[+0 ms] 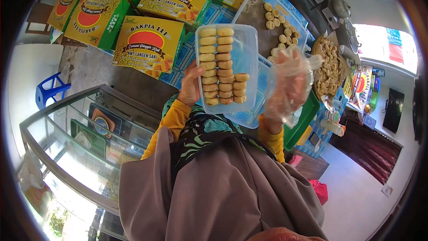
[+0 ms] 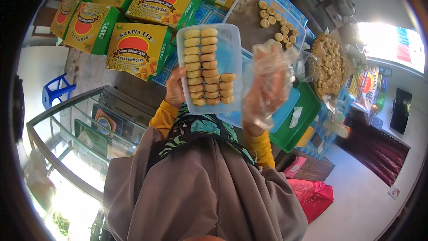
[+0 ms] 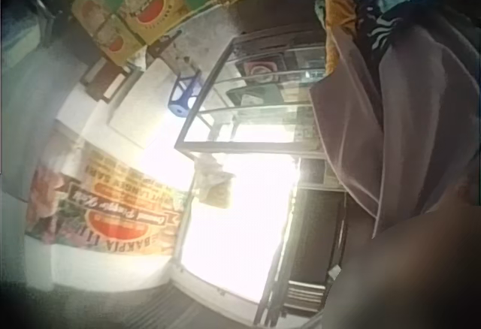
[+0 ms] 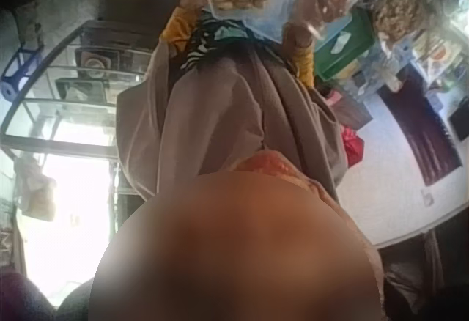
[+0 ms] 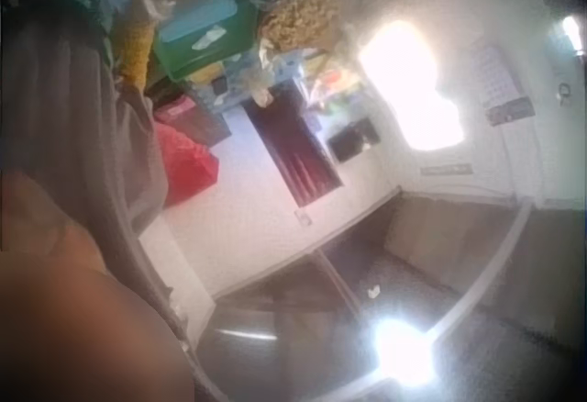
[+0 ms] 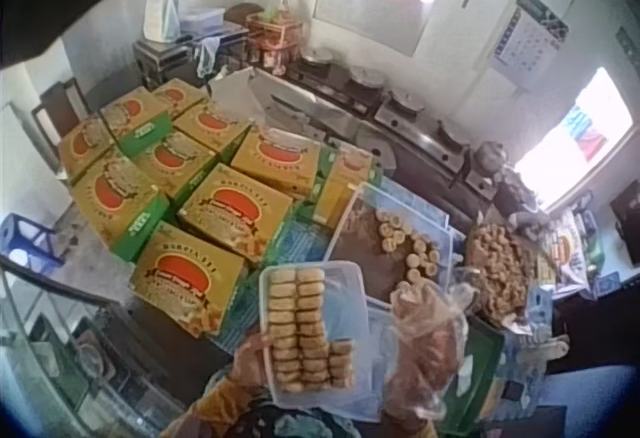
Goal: The person picks up bakpia pastries from a tray and stacks them into a plastic container by hand, then moves a large tray of pastries to reach more items.
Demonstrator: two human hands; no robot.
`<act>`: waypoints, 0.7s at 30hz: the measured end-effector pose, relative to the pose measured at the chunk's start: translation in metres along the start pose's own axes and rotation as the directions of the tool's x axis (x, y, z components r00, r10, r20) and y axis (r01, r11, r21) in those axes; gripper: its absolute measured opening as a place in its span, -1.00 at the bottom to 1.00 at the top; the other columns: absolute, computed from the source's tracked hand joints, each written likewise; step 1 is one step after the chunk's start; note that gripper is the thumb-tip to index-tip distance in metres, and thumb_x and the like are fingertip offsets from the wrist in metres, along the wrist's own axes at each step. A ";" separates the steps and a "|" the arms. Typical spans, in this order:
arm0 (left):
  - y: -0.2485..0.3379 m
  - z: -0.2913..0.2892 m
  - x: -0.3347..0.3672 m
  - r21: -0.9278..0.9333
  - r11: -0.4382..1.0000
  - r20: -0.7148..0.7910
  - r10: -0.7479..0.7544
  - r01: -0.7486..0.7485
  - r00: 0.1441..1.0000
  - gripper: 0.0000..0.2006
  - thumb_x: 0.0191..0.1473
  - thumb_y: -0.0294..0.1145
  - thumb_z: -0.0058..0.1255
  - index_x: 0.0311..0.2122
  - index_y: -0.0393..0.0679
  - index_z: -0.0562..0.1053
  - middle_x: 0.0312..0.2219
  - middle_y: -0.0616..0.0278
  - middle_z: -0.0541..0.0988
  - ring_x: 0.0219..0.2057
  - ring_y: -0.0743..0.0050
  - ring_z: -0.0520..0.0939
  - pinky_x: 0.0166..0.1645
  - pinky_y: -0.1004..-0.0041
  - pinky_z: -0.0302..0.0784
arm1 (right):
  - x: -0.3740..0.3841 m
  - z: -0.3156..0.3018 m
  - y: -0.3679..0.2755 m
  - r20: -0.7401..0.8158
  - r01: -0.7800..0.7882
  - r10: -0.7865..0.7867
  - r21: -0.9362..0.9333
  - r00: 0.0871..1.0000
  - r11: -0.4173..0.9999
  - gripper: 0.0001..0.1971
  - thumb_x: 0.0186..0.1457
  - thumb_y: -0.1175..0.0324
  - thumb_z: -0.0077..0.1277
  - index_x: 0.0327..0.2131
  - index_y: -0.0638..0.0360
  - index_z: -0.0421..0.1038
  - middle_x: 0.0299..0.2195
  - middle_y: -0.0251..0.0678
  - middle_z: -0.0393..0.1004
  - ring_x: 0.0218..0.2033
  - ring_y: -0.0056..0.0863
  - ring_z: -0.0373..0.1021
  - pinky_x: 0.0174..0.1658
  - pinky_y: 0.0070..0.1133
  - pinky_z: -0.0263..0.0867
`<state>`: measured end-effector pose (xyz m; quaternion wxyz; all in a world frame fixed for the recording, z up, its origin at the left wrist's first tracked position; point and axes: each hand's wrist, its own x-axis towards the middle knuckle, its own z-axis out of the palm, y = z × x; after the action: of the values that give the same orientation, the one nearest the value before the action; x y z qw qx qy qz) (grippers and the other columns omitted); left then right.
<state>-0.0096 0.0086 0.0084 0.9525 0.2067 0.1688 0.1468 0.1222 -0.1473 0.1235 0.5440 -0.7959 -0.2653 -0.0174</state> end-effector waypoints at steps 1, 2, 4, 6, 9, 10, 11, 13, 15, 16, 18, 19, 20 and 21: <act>0.001 0.001 -0.001 -0.011 1.000 -0.007 0.003 -0.003 1.000 -0.29 -0.04 -0.10 0.01 0.17 -0.31 0.16 0.03 0.04 0.38 0.04 0.21 0.44 0.15 0.29 0.33 | 0.006 -0.005 -0.003 -0.026 -0.046 0.046 0.005 0.999 0.999 -0.52 0.11 0.33 0.05 0.07 0.34 0.24 -0.10 -0.10 0.42 -0.11 -0.29 0.39 0.01 -0.48 0.28; 0.002 0.002 -0.001 -0.021 1.000 -0.014 0.006 -0.006 1.000 -0.30 -0.02 -0.10 -0.01 0.17 -0.30 0.15 0.04 0.03 0.37 0.05 0.20 0.44 0.16 0.29 0.32 | 0.009 -0.009 -0.004 -0.031 -0.079 0.079 0.025 0.996 0.997 -0.53 0.11 0.32 0.05 0.06 0.35 0.26 -0.12 -0.11 0.44 -0.13 -0.30 0.40 0.01 -0.49 0.29; 0.001 0.004 0.001 -0.025 1.000 -0.004 0.008 -0.008 1.000 -0.30 -0.02 -0.11 -0.01 0.17 -0.31 0.15 0.04 0.03 0.36 0.06 0.20 0.43 0.17 0.28 0.31 | 0.011 -0.012 0.004 -0.007 -0.123 0.124 0.104 0.992 0.987 -0.55 0.11 0.31 0.06 0.03 0.35 0.31 -0.15 -0.13 0.47 -0.15 -0.34 0.42 0.00 -0.50 0.31; 0.000 0.004 0.003 -0.025 1.000 0.004 0.013 -0.013 1.000 -0.30 -0.01 -0.11 -0.02 0.17 -0.31 0.14 0.05 0.03 0.36 0.07 0.20 0.42 0.18 0.28 0.30 | 0.003 -0.014 0.015 0.028 -0.143 0.140 0.243 0.990 0.960 -0.54 0.09 0.31 0.08 0.02 0.35 0.32 -0.17 -0.14 0.48 -0.16 -0.34 0.43 -0.02 -0.51 0.32; -0.003 -0.002 0.005 -0.028 1.000 0.019 -0.011 0.012 1.000 -0.31 -0.01 -0.11 -0.02 0.17 -0.31 0.15 0.06 0.03 0.35 0.08 0.20 0.41 0.19 0.27 0.29 | -0.012 -0.014 0.020 0.149 -0.265 0.219 0.481 0.964 0.836 -0.58 0.09 0.33 0.08 -0.01 0.35 0.35 -0.20 -0.16 0.50 -0.19 -0.36 0.44 -0.06 -0.52 0.34; -0.004 -0.004 0.005 -0.039 0.999 0.000 -0.013 0.013 1.000 -0.31 -0.02 -0.11 -0.01 0.17 -0.31 0.15 0.06 0.03 0.35 0.08 0.20 0.40 0.18 0.26 0.29 | -0.019 -0.013 0.018 0.240 -0.363 0.273 0.566 0.932 0.740 -0.63 0.10 0.35 0.05 -0.04 0.35 0.38 -0.20 -0.16 0.51 -0.21 -0.38 0.45 -0.08 -0.51 0.35; -0.006 -0.006 0.006 -0.050 0.999 -0.018 -0.015 0.014 1.000 -0.31 -0.02 -0.11 -0.01 0.16 -0.31 0.15 0.06 0.03 0.34 0.08 0.19 0.40 0.18 0.26 0.29 | -0.026 -0.012 0.021 0.228 -0.360 0.279 0.569 0.933 0.739 -0.63 0.10 0.35 0.05 -0.04 0.35 0.38 -0.20 -0.16 0.51 -0.21 -0.38 0.45 -0.08 -0.51 0.35; -0.007 -0.013 0.007 -0.054 0.998 0.006 -0.022 0.022 1.000 -0.30 -0.02 -0.11 -0.01 0.17 -0.31 0.15 0.07 0.03 0.34 0.09 0.18 0.40 0.18 0.25 0.29 | -0.034 -0.005 0.019 0.343 0.383 -0.285 -0.261 0.895 0.886 -0.63 0.03 0.48 -0.02 -0.03 0.33 0.36 -0.13 -0.13 0.48 -0.16 -0.33 0.43 -0.10 -0.46 0.36; -0.010 -0.015 0.010 -0.061 0.998 0.032 -0.031 0.033 0.999 -0.30 -0.03 -0.11 0.00 0.17 -0.31 0.15 0.07 0.03 0.33 0.09 0.17 0.39 0.18 0.25 0.29 | -0.033 0.007 0.005 0.429 0.419 -0.244 -0.383 0.870 0.823 -0.58 -0.04 0.52 -0.03 -0.02 0.31 0.34 -0.12 -0.08 0.44 -0.14 -0.22 0.41 -0.09 -0.41 0.36; -0.009 -0.010 0.012 -0.051 0.998 0.039 -0.022 0.024 0.999 -0.29 -0.04 -0.11 0.00 0.17 -0.31 0.15 0.07 0.02 0.34 0.09 0.16 0.39 0.18 0.25 0.29 | -0.030 0.012 -0.003 0.515 0.468 -0.191 -0.485 0.836 0.739 -0.52 -0.12 0.56 -0.03 -0.02 0.29 0.31 -0.12 -0.02 0.40 -0.11 -0.11 0.38 -0.09 -0.35 0.36; -0.009 0.004 0.013 -0.038 0.999 0.032 0.006 -0.005 0.999 -0.28 -0.05 -0.10 0.01 0.16 -0.32 0.15 0.05 -0.01 0.35 0.07 0.13 0.42 0.17 0.24 0.31 | -0.034 0.015 0.000 0.497 0.400 -0.123 -0.502 0.859 0.766 -0.51 -0.14 0.55 -0.02 -0.01 0.28 0.31 -0.14 -0.06 0.40 -0.14 -0.13 0.39 -0.11 -0.34 0.36; -0.009 0.005 0.014 -0.038 0.999 0.044 -0.002 0.004 0.999 -0.28 -0.05 -0.10 0.01 0.16 -0.32 0.15 0.05 -0.01 0.35 0.07 0.13 0.42 0.17 0.24 0.31 | -0.035 0.016 0.001 0.488 0.339 -0.060 -0.507 0.871 0.792 -0.49 -0.16 0.54 -0.02 -0.01 0.28 0.30 -0.16 -0.11 0.40 -0.17 -0.15 0.39 -0.13 -0.33 0.36; -0.008 0.003 0.014 -0.023 1.000 0.029 0.008 -0.007 1.000 -0.29 -0.05 -0.08 0.03 0.15 -0.32 0.18 0.03 -0.01 0.38 0.03 0.10 0.45 0.13 0.22 0.36 | -0.036 0.016 -0.002 0.448 0.345 -0.128 -0.447 0.885 0.826 -0.47 -0.19 0.55 -0.01 -0.01 0.22 0.32 -0.23 -0.15 0.40 -0.23 -0.16 0.38 -0.19 -0.33 0.36; -0.006 0.003 0.014 -0.010 1.000 0.014 0.016 -0.016 1.000 -0.29 -0.05 -0.05 0.05 0.13 -0.32 0.20 0.01 -0.02 0.40 -0.01 0.06 0.48 0.10 0.21 0.41 | -0.033 0.017 -0.008 0.437 0.339 -0.122 -0.461 0.891 0.820 -0.47 -0.19 0.55 -0.01 -0.01 0.22 0.32 -0.23 -0.15 0.40 -0.23 -0.16 0.38 -0.19 -0.33 0.36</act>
<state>0.0059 0.0073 0.0044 0.9535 0.2042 0.1597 0.1537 0.0864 -0.1433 0.1127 0.2355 -0.8620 -0.4489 0.0019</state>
